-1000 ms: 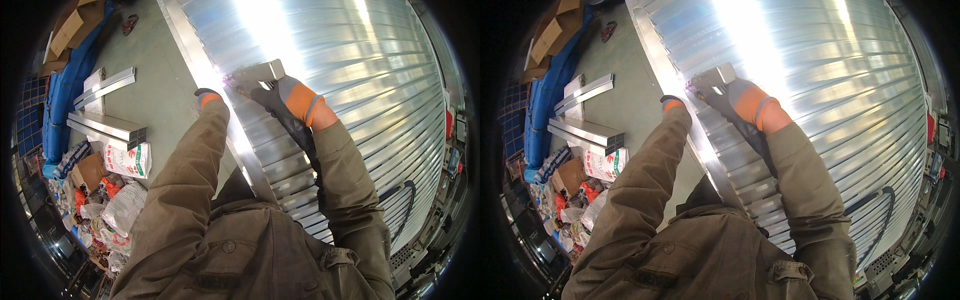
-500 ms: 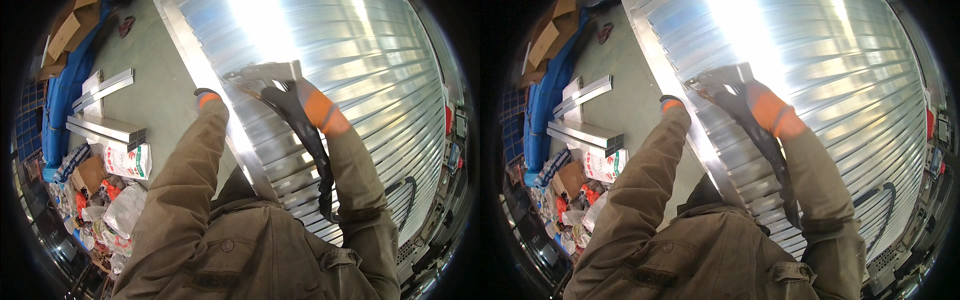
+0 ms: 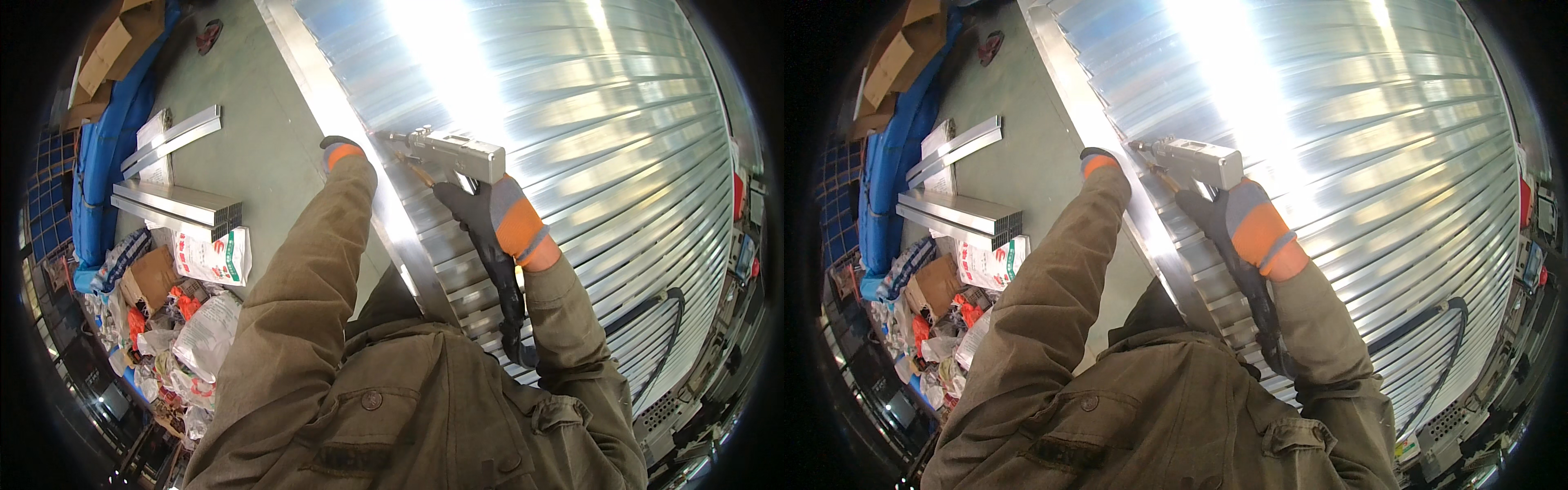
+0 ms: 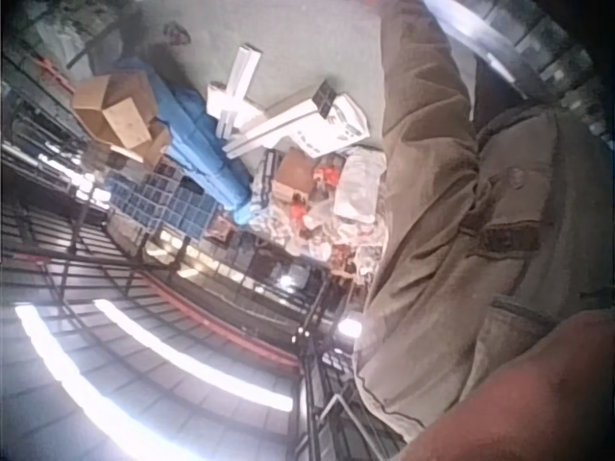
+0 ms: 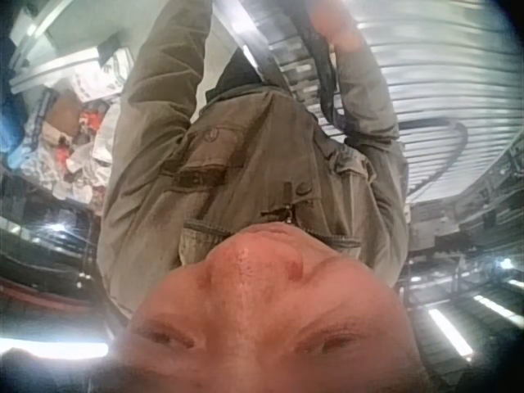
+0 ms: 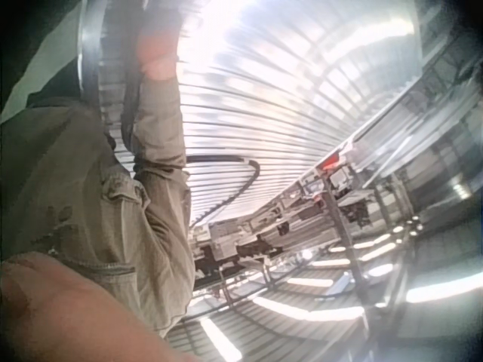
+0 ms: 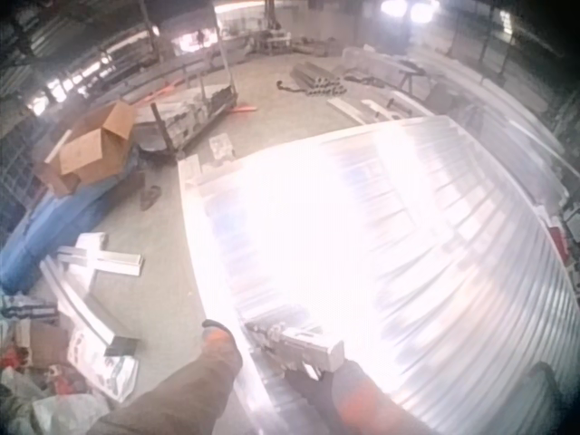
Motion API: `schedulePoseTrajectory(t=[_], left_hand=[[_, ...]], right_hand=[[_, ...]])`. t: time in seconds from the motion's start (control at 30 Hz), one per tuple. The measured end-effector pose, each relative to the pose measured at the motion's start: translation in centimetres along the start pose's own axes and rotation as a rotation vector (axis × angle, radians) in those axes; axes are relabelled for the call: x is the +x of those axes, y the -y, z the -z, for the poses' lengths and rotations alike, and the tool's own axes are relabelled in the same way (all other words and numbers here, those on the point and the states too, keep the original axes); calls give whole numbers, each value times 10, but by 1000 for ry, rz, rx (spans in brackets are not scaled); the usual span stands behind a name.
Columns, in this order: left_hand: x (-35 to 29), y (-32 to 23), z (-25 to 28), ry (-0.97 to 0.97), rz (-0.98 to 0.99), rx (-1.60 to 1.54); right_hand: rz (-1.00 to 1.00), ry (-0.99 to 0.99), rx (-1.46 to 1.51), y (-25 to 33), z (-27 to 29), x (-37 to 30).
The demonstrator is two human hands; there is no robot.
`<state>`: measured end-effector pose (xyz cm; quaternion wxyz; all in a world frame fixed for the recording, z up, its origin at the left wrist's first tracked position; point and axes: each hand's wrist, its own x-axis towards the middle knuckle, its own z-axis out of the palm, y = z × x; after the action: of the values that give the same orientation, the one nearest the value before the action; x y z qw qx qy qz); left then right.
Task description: The person welds a metal frame using a handheld welding torch. They position the torch along the seams of a large corrugated metal panel, creating bright sparks as they move steadily along the joint. The person repositions the panel and continues welding along different edges.
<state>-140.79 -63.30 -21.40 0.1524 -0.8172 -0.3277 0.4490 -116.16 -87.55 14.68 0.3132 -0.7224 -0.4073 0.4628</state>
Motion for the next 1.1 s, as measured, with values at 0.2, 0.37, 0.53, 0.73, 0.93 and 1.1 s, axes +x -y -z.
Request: schedulePoseTrajectory(t=[0.2, 0.37, 0.53, 0.73, 0.93, 1.1], left_hand=[[4, 5, -6, -53, 1, -161], [-33, 35, 36, -66, 27, -576], [-80, 44, 131, 160, -85, -120], [-85, 45, 126, 97, -51, -262], [-27, 46, 62, 94, 70, -607], [23, 18, 36, 12, -27, -210]], right_hand=[[-46, 23, 194, 29, 34, -73], [-65, -134, 77, 34, 68, -211], [-435, -117, -272, 34, 65, -405], [-1063, 67, -726, 26, -23, -548], [-557, -467, -390, -13, -64, -505], [-210, -326, -229, -20, -36, -416]])
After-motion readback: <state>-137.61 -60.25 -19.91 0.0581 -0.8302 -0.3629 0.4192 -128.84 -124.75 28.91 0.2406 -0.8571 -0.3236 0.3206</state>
